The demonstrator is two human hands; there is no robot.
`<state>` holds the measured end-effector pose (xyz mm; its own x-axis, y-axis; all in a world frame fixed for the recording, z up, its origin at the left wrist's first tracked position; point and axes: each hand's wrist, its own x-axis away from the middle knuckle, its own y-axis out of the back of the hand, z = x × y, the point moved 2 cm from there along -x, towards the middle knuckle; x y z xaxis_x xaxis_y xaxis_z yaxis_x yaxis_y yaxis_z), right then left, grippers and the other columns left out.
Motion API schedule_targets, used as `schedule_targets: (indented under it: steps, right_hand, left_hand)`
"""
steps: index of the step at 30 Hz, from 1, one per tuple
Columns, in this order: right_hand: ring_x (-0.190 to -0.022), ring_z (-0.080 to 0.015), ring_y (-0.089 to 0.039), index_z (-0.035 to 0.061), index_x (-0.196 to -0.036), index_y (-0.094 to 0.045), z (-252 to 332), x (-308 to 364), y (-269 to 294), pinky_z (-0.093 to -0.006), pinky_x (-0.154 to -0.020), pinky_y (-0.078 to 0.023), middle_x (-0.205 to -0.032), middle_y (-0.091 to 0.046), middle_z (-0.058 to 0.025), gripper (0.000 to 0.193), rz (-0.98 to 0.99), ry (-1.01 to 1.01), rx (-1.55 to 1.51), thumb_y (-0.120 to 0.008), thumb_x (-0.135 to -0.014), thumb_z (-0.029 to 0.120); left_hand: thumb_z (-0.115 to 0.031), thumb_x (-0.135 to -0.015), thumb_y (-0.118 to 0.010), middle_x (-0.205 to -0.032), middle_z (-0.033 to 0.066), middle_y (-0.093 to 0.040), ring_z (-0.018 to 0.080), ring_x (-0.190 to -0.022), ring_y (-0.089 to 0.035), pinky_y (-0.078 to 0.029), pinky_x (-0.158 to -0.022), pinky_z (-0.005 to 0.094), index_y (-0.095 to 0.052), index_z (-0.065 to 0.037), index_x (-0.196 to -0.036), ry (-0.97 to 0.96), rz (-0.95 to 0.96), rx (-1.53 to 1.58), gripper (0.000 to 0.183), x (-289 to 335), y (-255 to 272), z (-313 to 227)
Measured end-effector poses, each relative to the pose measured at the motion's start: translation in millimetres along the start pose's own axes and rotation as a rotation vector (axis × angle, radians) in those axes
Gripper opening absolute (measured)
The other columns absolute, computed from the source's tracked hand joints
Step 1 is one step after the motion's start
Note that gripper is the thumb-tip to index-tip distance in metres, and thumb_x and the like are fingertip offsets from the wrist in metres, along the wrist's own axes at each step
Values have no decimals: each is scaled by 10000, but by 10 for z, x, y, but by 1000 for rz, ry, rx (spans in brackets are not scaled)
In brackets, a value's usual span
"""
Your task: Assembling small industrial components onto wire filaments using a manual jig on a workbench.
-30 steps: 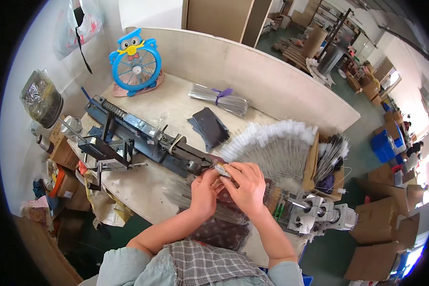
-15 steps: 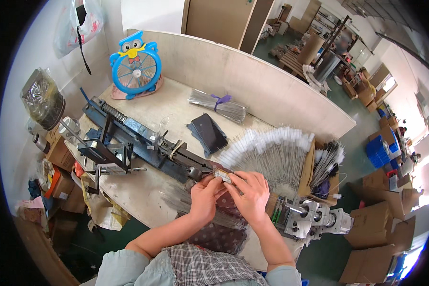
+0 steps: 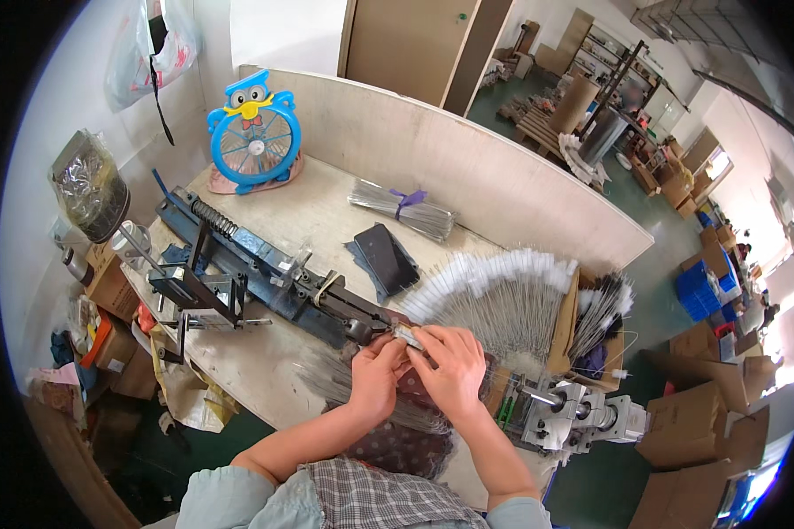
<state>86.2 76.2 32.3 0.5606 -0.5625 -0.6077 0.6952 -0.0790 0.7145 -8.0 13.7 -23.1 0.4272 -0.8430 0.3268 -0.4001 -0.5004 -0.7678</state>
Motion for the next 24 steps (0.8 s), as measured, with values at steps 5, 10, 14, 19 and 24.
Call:
schedule_targets:
  steps: [5,10,14,19,24]
  right_hand:
    - [-886,-201,-589,116,-919,-701,-32,-6,38,-335,-739,-445,-939,-648,10,254,9,22,14,-750,-673,155]
    - [-867,-212,-582,107,-892,-700,19,-45,216,-345,-731,-438,-898,-643,7,232,-2,-2,-5,-751,-677,178]
    - [-855,-209,-556,96,-871,-678,-87,136,229,-359,-744,-423,-812,-607,-3,184,160,-9,165,-716,-705,168]
    - [-850,-224,-551,92,-841,-671,-75,199,278,-364,-751,-423,-755,-584,-24,127,141,-38,98,-687,-722,136]
    - [-807,-234,-582,80,-863,-661,-114,131,432,-379,-700,-456,-791,-612,-43,119,53,-18,-11,-668,-756,133]
  left_hand:
    - [-75,-891,-553,-880,38,-625,140,-798,-611,-482,-760,297,-567,-49,-915,-6,-13,-16,38,2,-46,-5]
    - [-201,-934,-504,-967,96,-628,183,-869,-616,-483,-824,326,-571,10,-1010,4,-18,-11,234,-6,-2,-20]
    - [-434,-965,-386,-1041,101,-586,211,-928,-573,-456,-847,373,-511,-49,-1020,39,-46,17,409,58,-7,-59]
    - [-542,-969,-247,-1255,180,-486,239,-1069,-529,-419,-917,369,-371,50,-1284,86,-40,-129,682,136,-56,-80]
    - [-514,-968,-307,-1283,129,-493,238,-1120,-522,-398,-934,362,-393,-7,-1296,93,36,-216,610,110,65,-52]
